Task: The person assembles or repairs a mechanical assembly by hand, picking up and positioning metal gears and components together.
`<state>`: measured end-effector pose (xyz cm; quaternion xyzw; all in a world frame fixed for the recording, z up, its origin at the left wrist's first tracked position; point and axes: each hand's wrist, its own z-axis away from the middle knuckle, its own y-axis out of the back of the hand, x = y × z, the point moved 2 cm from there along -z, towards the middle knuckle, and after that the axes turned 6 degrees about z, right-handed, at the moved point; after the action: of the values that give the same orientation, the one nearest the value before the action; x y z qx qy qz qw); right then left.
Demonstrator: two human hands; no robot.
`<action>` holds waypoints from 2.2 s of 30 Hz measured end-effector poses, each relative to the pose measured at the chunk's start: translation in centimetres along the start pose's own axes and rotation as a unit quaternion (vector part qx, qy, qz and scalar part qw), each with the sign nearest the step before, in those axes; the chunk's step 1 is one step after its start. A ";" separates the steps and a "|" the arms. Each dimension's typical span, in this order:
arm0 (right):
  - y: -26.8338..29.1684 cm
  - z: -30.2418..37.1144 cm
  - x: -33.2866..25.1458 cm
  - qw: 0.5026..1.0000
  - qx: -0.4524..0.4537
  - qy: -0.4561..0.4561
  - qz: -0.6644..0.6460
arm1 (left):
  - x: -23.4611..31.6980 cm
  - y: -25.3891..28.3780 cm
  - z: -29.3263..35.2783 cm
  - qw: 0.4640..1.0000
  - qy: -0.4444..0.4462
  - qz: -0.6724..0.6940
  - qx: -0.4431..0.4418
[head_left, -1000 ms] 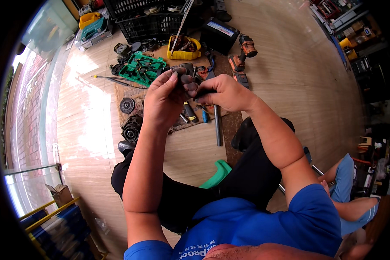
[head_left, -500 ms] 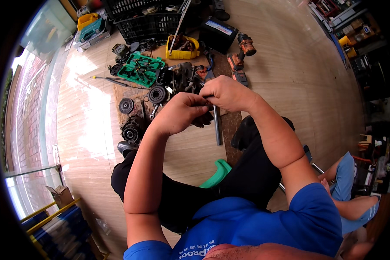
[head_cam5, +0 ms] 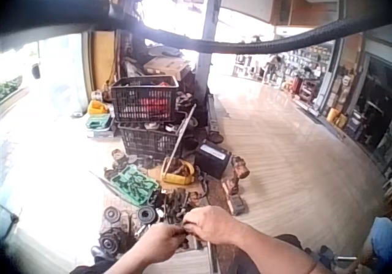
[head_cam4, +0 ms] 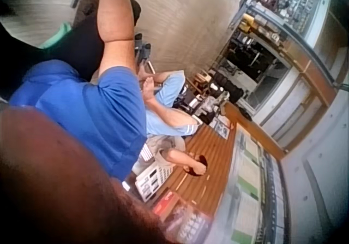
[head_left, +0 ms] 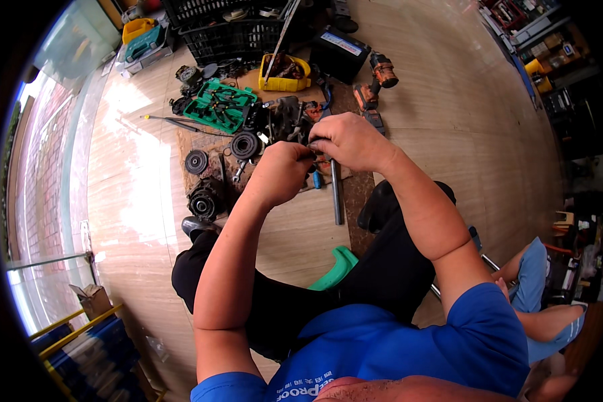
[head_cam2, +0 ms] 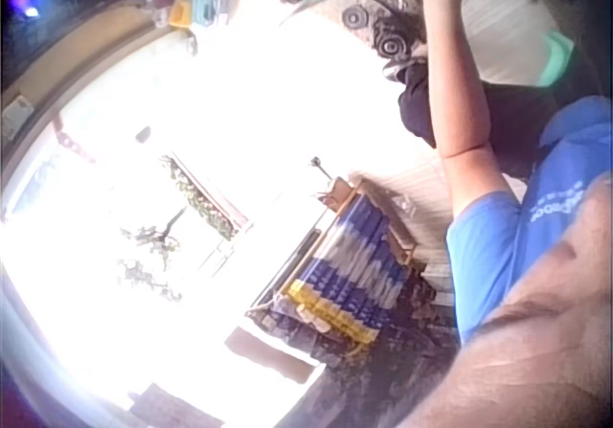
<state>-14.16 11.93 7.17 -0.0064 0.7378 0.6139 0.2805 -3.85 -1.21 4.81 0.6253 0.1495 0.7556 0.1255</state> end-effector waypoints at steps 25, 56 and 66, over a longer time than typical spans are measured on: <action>-1.2 0.0 -0.8 0.976 0.167 -0.092 -0.106 | -1.3 -1.0 -1.4 0.968 -0.038 0.165 0.183; -0.9 -0.1 0.0 0.916 0.083 -0.107 -0.376 | 0.0 -1.0 -0.8 0.932 -0.055 0.351 0.075; -1.4 -0.1 0.0 0.890 0.068 -0.135 -0.431 | 0.4 -1.0 -0.6 0.925 -0.063 0.372 0.045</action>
<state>-13.69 11.49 5.87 -0.2218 0.6577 0.3756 0.6141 -4.47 -0.17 4.72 0.6874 -0.0686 0.6993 -0.1834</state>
